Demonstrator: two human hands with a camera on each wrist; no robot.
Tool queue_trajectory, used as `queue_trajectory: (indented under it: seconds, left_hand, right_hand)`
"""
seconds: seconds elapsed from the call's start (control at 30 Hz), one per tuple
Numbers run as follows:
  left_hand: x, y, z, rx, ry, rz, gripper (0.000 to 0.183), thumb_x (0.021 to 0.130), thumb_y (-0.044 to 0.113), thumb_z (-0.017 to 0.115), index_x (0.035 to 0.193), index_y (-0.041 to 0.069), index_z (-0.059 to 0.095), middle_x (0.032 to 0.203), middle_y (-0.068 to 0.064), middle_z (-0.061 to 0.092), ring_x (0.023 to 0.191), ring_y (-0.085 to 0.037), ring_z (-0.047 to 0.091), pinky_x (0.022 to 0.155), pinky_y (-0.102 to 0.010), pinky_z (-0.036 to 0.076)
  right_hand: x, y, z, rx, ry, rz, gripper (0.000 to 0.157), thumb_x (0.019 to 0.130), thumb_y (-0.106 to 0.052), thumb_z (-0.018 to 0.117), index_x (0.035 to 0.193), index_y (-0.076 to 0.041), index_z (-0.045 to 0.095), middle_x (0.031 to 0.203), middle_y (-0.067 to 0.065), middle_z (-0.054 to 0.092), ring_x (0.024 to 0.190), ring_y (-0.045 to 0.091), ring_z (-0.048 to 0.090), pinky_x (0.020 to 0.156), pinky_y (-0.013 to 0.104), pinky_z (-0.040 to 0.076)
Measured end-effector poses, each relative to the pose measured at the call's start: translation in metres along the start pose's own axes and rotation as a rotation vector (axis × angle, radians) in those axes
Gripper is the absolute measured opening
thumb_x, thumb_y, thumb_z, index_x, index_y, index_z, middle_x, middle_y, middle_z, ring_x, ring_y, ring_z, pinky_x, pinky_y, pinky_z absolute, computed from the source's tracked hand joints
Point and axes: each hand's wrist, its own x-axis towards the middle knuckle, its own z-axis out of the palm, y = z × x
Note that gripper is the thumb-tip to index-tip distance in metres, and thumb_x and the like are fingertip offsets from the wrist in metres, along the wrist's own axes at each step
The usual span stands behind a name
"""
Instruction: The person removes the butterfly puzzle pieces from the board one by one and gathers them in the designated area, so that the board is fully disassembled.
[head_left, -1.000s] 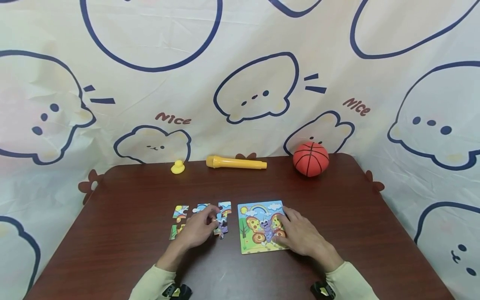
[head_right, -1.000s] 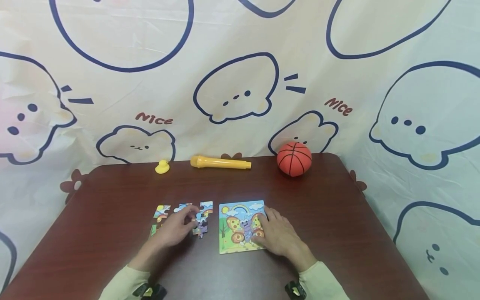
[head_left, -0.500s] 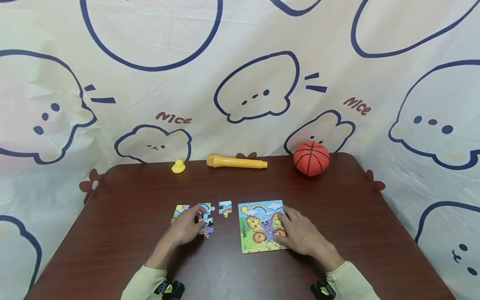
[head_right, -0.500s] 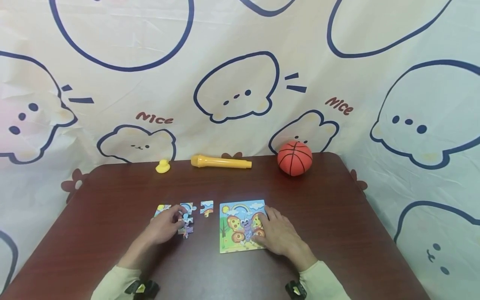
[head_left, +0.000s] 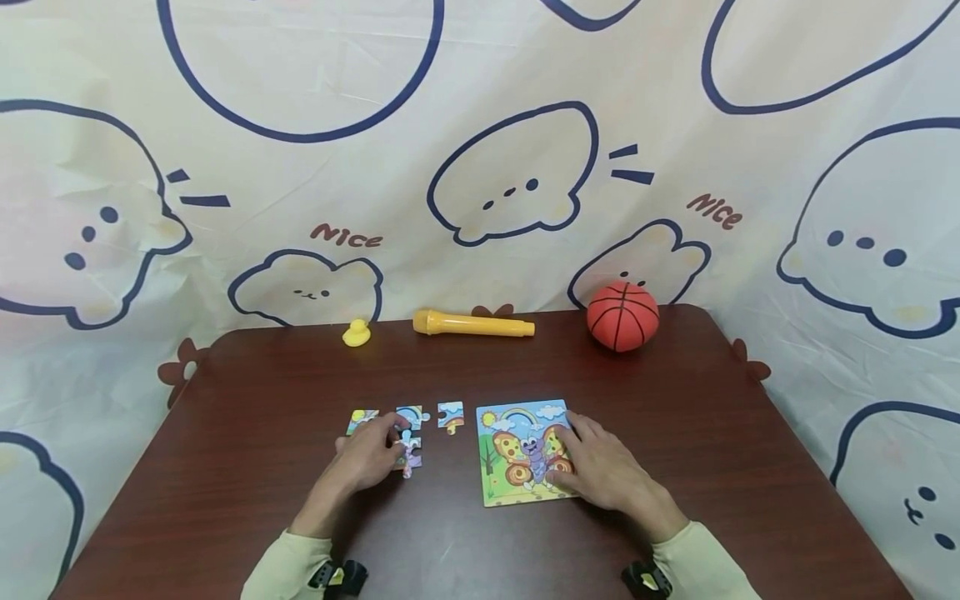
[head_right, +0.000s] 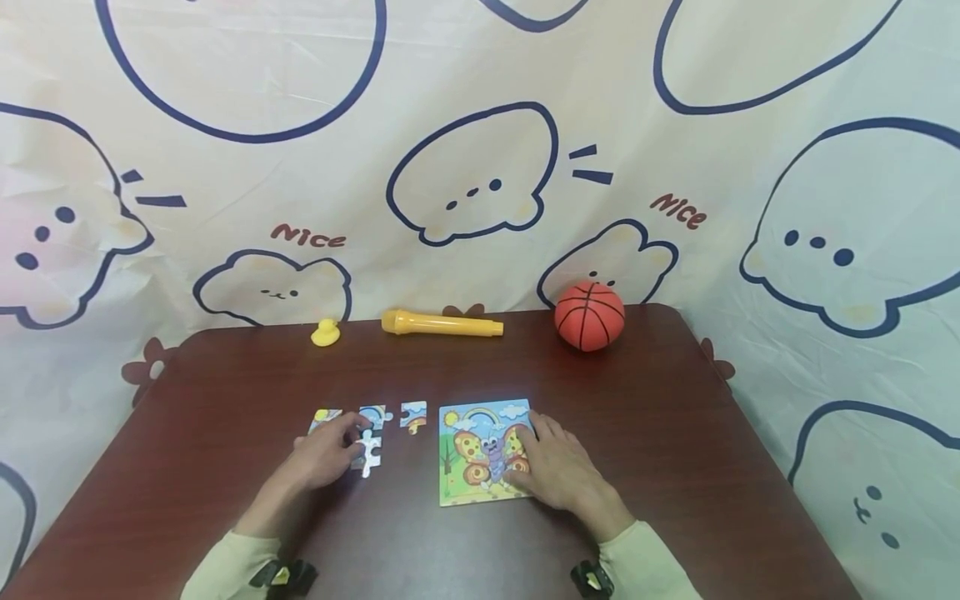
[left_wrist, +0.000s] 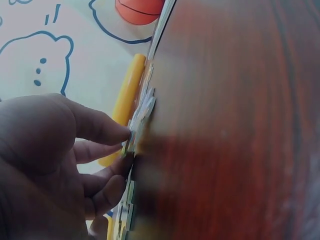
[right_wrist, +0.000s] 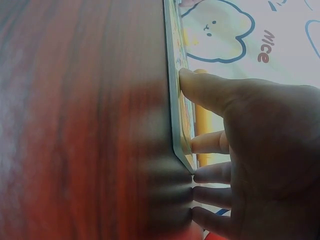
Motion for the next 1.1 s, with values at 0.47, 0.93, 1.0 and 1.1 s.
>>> queue_trajectory:
  seconds: [0.47, 0.93, 1.0, 1.1]
  left_hand:
    - [0.000, 0.014, 0.006, -0.015, 0.083, 0.053, 0.034, 0.084, 0.017, 0.065, 0.118, 0.016, 0.060, 0.089, 0.003, 0.060, 0.092, -0.018, 0.058, 0.076, -0.045, 0.038]
    - [-0.004, 0.060, 0.033, -0.027, 0.044, 0.156, 0.030, 0.083, 0.022, 0.071, 0.112, 0.019, 0.064, 0.086, 0.005, 0.059, 0.087, -0.014, 0.054, 0.077, -0.043, 0.035]
    - [-0.004, 0.065, 0.036, -0.028, 0.039, 0.180, 0.028, 0.083, 0.022, 0.070, 0.110, 0.019, 0.064, 0.087, 0.005, 0.059, 0.088, -0.014, 0.054, 0.077, -0.042, 0.034]
    - [-0.003, 0.071, 0.040, -0.019, 0.040, 0.220, 0.027, 0.082, 0.022, 0.069, 0.108, 0.019, 0.064, 0.085, 0.006, 0.058, 0.090, -0.015, 0.054, 0.074, -0.040, 0.034]
  right_hand:
    - [-0.001, -0.001, 0.000, -0.007, 0.008, -0.005, 0.074, 0.084, -0.057, 0.065, 0.141, -0.014, 0.048, 0.153, 0.013, 0.035, 0.138, 0.033, 0.037, 0.108, 0.054, 0.035]
    - [-0.001, -0.001, 0.000, -0.013, 0.004, 0.007, 0.076, 0.082, -0.059, 0.065, 0.141, -0.014, 0.047, 0.153, 0.013, 0.035, 0.138, 0.032, 0.037, 0.109, 0.053, 0.035]
    - [-0.001, -0.001, 0.000, -0.010, 0.006, 0.009, 0.076, 0.083, -0.058, 0.065, 0.141, -0.014, 0.047, 0.153, 0.013, 0.035, 0.138, 0.032, 0.036, 0.109, 0.053, 0.034]
    - [-0.001, -0.002, 0.001, -0.003, 0.014, 0.007, 0.075, 0.083, -0.058, 0.065, 0.141, -0.014, 0.048, 0.152, 0.013, 0.035, 0.138, 0.032, 0.037, 0.108, 0.053, 0.035]
